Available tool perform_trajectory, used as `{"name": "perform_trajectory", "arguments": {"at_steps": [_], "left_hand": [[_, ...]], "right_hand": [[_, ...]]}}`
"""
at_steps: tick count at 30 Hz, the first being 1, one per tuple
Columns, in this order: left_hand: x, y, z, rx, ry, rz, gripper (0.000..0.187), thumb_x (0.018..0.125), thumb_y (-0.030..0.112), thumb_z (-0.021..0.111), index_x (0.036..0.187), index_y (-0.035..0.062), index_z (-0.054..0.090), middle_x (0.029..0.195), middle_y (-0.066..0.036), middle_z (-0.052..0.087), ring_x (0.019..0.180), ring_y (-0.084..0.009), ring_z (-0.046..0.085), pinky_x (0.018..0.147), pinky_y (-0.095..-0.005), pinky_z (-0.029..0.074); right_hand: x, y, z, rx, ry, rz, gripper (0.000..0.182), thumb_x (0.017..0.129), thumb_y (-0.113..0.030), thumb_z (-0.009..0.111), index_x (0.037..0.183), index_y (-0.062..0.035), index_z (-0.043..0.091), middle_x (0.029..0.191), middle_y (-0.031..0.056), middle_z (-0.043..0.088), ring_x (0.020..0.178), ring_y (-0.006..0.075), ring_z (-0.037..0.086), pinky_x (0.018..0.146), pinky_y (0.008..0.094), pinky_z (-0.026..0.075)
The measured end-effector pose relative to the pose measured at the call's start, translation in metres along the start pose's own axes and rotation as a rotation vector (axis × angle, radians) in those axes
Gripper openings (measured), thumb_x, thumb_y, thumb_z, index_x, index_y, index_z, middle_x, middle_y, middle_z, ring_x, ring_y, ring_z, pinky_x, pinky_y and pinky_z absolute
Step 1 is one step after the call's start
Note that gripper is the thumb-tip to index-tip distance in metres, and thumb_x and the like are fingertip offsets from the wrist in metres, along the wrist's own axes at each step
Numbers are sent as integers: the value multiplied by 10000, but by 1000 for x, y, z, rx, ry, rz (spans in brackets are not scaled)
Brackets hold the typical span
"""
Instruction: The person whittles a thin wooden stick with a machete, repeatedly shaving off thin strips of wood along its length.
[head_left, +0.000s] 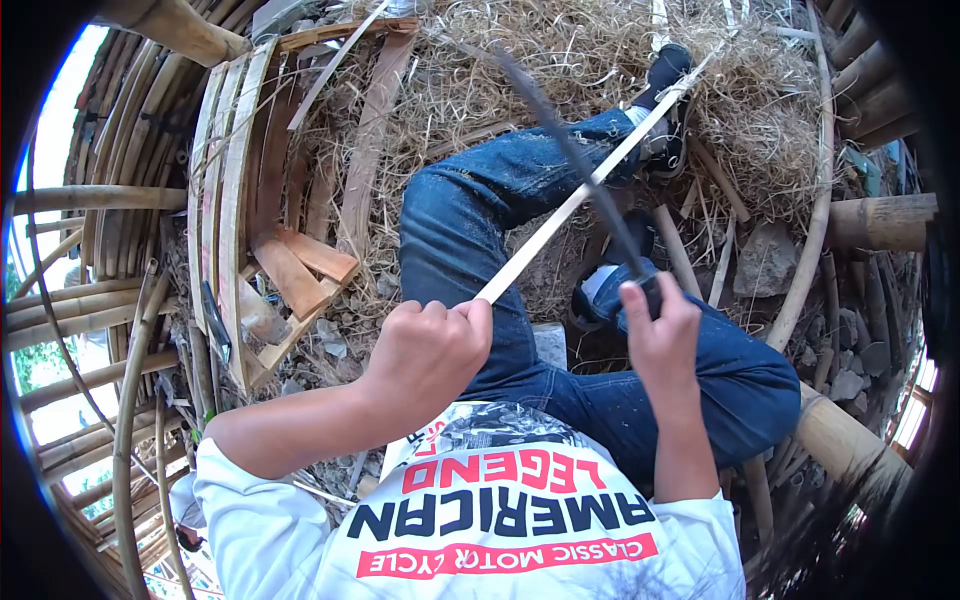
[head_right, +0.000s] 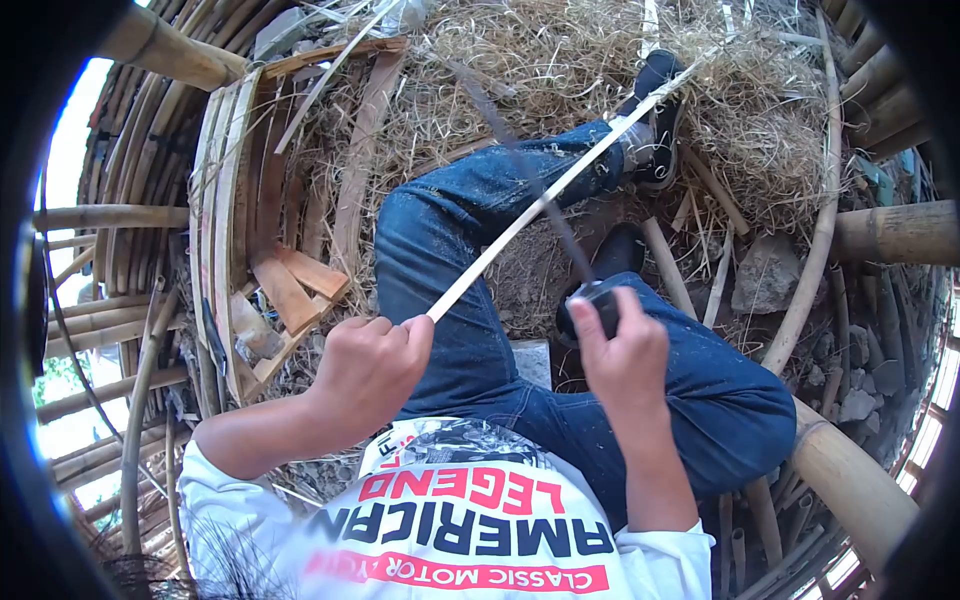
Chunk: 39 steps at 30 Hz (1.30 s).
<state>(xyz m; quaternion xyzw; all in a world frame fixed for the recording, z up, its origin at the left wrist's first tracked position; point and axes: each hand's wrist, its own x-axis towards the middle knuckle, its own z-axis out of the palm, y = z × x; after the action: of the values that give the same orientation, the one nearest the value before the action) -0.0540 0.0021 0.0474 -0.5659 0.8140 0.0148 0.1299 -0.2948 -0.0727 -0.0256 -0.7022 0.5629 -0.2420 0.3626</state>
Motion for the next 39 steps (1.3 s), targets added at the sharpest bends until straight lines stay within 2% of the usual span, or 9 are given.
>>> {"name": "perform_trajectory", "arguments": {"at_steps": [3, 7, 9, 14, 21, 27, 29, 33, 39], "left_hand": [[-2, -4, 1, -2, -5, 8, 134, 739, 82, 633, 750, 86, 499, 539, 2, 514, 516, -146, 563, 488, -291, 415], [-6, -10, -6, 24, 67, 7, 103, 748, 112, 647, 751, 68, 555, 520, 34, 528, 500, -102, 571, 471, -241, 387], [-5, -5, -7, -16, 44, -7, 117, 740, 94, 639, 742, 77, 523, 524, 15, 518, 510, -130, 571, 482, -269, 404], [-3, -7, 2, -67, 8, -19, 137, 735, 66, 624, 733, 91, 489, 526, -8, 514, 503, -167, 567, 487, -299, 417], [-6, -11, -8, -81, 75, -52, 129, 741, 68, 623, 744, 95, 496, 517, -8, 514, 499, -171, 570, 482, -312, 412], [-4, -19, -5, -127, 5, -29, 124, 752, 75, 622, 753, 89, 499, 519, -15, 516, 502, -185, 574, 476, -330, 409], [-8, -19, -5, -133, 21, -57, 122, 758, 79, 620, 753, 88, 499, 514, -23, 512, 498, -194, 575, 477, -334, 414], [-6, -19, -9, -136, 71, -65, 120, 760, 79, 619, 752, 88, 500, 510, -26, 507, 497, -195, 575, 479, -337, 415], [-4, -17, -4, -109, 9, -14, 123, 740, 77, 621, 739, 91, 500, 513, -23, 513, 504, -191, 580, 481, -339, 419]], "right_hand": [[-8, -8, 1, -77, -32, -143, 339, 899, -366, 655, 855, -33, 610, 624, 172, 594, 617, 369, 645, 551, 408, 478], [14, 10, -9, -57, 50, -45, 350, 905, -362, 650, 834, -22, 611, 641, 153, 608, 596, 348, 639, 544, 399, 471], [21, 15, -8, -89, 102, 37, 346, 911, -361, 643, 832, -25, 609, 618, 144, 603, 587, 341, 638, 539, 401, 467], [-10, -8, 17, 16, 3, -173, 389, 902, -417, 644, 856, -34, 591, 634, 154, 602, 594, 359, 635, 536, 408, 475], [27, 20, -8, -54, 127, 54, 326, 884, -322, 692, 820, -16, 597, 617, 131, 614, 562, 294, 645, 516, 385, 473], [-3, -6, 2, 22, -42, -89, 295, 823, -257, 759, 853, -9, 602, 628, 144, 613, 570, 279, 654, 530, 360, 482], [6, 3, -10, 54, -66, 40, 282, 833, -245, 749, 860, -2, 609, 628, 145, 612, 570, 270, 655, 530, 353, 481], [24, 18, -18, 80, 111, 115, 304, 866, -261, 713, 822, 18, 600, 616, 139, 615, 540, 252, 626, 516, 358, 460], [-5, -17, -6, 58, -113, -7, 311, 839, -287, 736, 837, -2, 611, 609, 145, 608, 554, 291, 643, 518, 368, 468]]}}
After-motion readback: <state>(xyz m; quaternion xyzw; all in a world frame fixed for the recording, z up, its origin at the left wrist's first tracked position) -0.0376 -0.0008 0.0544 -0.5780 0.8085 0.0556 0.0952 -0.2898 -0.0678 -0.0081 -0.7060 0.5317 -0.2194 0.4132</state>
